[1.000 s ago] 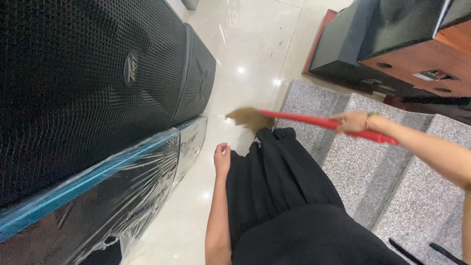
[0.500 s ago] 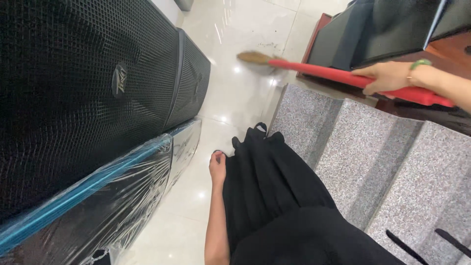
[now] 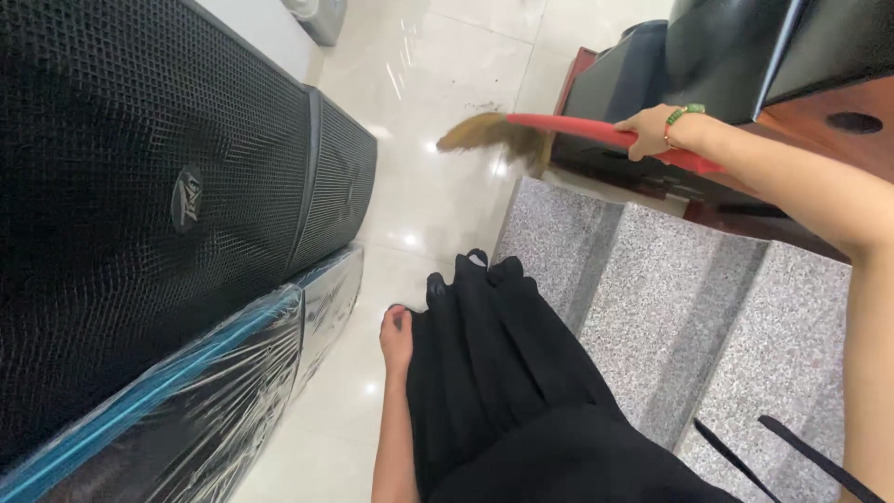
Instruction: The person sweeps a tiled floor and staircase using a broom and dustpan. They move a small air purifier to sweep underneath it, then sweep debris into the dustpan and empty it into a trash bin. The person continues sweeping the hallway and stairs.
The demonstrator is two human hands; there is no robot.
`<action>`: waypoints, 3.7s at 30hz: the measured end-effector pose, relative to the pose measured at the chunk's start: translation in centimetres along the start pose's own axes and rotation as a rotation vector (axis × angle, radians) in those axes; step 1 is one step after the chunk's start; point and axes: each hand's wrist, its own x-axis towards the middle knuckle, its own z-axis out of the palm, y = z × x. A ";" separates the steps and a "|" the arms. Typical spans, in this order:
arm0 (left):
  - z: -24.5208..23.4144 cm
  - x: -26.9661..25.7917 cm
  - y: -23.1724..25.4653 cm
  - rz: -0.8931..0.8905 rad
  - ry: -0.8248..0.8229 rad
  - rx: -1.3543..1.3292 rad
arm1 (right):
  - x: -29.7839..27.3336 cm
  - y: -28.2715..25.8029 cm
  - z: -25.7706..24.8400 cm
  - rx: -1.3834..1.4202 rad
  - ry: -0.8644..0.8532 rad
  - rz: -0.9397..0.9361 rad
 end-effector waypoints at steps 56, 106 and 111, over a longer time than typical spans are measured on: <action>-5.0 22.7 13.9 0.438 -0.420 0.342 | -2.7 -21.3 10.6 0.996 0.080 0.162; 17.4 46.2 51.9 0.683 -0.872 0.739 | -26.2 -15.1 -15.0 2.384 -0.399 0.393; 18.7 51.8 59.6 0.812 -1.021 0.878 | -23.8 -24.0 -15.2 2.231 -0.238 0.603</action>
